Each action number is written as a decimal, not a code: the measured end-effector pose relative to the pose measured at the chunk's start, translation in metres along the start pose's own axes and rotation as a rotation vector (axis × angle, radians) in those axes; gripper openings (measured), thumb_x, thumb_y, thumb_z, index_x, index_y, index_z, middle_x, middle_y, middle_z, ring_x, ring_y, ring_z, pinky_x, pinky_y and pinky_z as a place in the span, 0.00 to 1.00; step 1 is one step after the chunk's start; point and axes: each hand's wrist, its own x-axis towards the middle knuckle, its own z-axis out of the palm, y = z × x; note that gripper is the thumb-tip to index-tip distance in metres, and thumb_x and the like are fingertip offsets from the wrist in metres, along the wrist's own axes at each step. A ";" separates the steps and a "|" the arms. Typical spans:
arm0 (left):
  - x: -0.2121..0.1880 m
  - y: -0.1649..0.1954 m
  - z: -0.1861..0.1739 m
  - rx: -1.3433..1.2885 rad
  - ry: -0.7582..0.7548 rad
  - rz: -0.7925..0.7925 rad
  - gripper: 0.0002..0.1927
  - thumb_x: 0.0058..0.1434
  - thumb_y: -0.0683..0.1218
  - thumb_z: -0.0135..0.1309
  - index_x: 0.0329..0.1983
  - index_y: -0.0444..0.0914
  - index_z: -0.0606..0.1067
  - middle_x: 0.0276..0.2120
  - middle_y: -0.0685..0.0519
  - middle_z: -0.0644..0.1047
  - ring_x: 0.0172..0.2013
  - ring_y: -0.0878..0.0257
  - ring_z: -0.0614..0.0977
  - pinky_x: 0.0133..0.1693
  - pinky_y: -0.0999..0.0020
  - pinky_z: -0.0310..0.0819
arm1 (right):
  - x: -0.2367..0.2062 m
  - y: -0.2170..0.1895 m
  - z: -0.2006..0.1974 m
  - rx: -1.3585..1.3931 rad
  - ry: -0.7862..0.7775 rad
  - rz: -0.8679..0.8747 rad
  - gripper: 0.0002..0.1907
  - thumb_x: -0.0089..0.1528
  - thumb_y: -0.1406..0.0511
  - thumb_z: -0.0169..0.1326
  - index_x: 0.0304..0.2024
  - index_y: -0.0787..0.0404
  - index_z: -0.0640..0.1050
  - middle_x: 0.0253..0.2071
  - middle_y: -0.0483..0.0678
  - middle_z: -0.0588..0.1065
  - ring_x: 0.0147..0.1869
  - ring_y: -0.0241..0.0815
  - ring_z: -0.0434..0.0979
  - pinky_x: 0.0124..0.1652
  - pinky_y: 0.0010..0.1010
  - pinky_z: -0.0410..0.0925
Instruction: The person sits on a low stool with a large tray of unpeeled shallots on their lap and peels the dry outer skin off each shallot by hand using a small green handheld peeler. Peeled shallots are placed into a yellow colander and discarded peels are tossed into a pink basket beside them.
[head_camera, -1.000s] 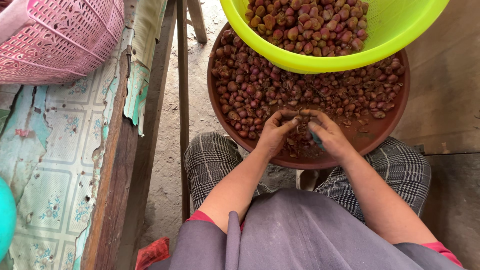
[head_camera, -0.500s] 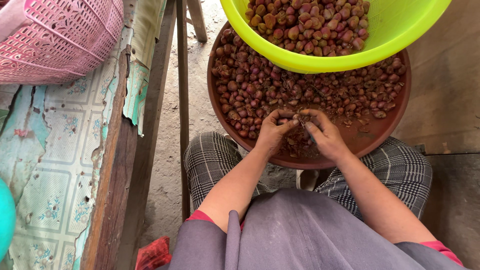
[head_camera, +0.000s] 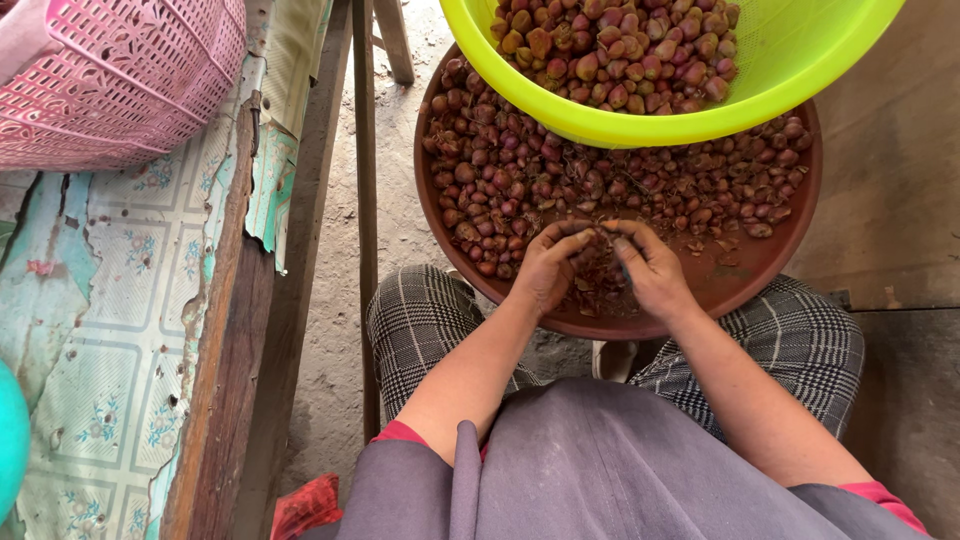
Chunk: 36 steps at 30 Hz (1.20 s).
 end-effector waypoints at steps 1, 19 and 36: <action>-0.001 0.000 0.000 0.040 0.006 0.002 0.16 0.64 0.37 0.61 0.53 0.30 0.74 0.46 0.47 0.81 0.48 0.58 0.82 0.52 0.61 0.79 | -0.002 -0.002 0.002 -0.036 0.003 -0.016 0.17 0.72 0.60 0.47 0.61 0.58 0.74 0.39 0.41 0.74 0.38 0.30 0.72 0.38 0.24 0.69; -0.004 0.002 0.002 0.106 0.007 0.025 0.15 0.62 0.35 0.61 0.51 0.32 0.76 0.44 0.48 0.81 0.45 0.61 0.83 0.50 0.64 0.81 | -0.001 -0.006 -0.002 0.289 -0.027 0.260 0.19 0.69 0.62 0.49 0.62 0.57 0.72 0.36 0.41 0.74 0.37 0.31 0.73 0.35 0.25 0.69; 0.000 -0.006 -0.005 0.181 -0.009 0.070 0.13 0.59 0.34 0.62 0.45 0.34 0.74 0.42 0.49 0.81 0.45 0.62 0.84 0.50 0.66 0.79 | 0.000 -0.002 -0.009 0.327 -0.041 0.332 0.18 0.70 0.63 0.49 0.61 0.62 0.73 0.35 0.43 0.75 0.37 0.33 0.74 0.36 0.26 0.70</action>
